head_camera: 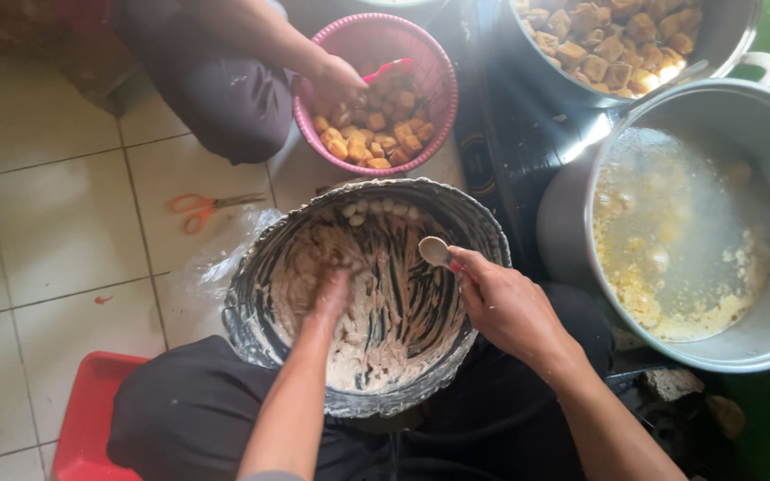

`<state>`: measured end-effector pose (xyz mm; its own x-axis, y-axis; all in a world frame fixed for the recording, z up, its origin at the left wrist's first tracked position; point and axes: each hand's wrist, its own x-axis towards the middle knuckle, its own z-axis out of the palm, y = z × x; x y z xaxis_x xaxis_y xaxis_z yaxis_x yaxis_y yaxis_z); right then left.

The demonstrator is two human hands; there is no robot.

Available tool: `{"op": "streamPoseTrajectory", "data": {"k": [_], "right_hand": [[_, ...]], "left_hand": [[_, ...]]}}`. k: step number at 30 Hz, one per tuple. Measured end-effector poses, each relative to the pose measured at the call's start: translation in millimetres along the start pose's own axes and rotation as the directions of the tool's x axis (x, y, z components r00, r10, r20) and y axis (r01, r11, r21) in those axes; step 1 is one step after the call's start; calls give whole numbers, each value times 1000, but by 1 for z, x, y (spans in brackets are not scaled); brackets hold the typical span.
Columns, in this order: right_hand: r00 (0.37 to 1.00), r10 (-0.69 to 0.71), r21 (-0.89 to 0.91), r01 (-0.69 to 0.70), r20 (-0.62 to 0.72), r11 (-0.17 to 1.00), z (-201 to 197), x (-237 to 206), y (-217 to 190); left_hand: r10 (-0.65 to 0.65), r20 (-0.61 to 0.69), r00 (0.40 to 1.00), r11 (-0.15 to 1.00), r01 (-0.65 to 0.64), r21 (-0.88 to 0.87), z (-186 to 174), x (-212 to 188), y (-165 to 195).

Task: The person sits on the floor beside a large bowl of dough, scoops portions of dough, shapes them into round balls by hand using a spoon, and drops the finished balls into a pot of boiling liquid on a burner. A second person nearby handles fried pieces in a pink basket.

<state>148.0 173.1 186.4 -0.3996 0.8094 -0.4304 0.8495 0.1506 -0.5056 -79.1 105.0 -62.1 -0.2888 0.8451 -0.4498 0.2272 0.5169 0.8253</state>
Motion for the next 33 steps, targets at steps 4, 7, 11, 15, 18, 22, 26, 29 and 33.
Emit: {"op": "streamPoseTrajectory", "data": {"k": [4,7,11,15,18,22,26,29,33], "right_hand": [[994,-103,54,102,23,993,21,-7,-12],[989,-149,70,147,25,987,39,-16,-16],[981,-191,77,189,18,979,54,-31,-13],[951,-296,84,303,-91,949,62,-51,-7],[934,-317,-53,312,-163,948,68,-62,-4],[906,-349,-232,295,-239,927,79,-72,-4],[898,-371,-252,311,-238,916,87,-76,-6],[878,-395,-259,328,-271,908,91,-77,-8],[870,-387,-236,324,-305,916,92,-79,-9]], "left_hand": [[87,354,931,838,-260,479,13,-54,6],[-300,507,808,754,-125,645,25,-89,6],[-282,547,788,805,-116,582,38,-115,-10],[-3,400,917,997,-26,66,45,-115,-15],[198,96,975,955,-170,-245,44,-107,2],[163,-68,984,965,-173,-196,27,-119,43],[205,-133,970,925,-237,-296,11,-137,88],[165,-145,976,949,-197,-245,6,-143,110],[119,-127,985,972,-141,-189,10,-144,110]]}}
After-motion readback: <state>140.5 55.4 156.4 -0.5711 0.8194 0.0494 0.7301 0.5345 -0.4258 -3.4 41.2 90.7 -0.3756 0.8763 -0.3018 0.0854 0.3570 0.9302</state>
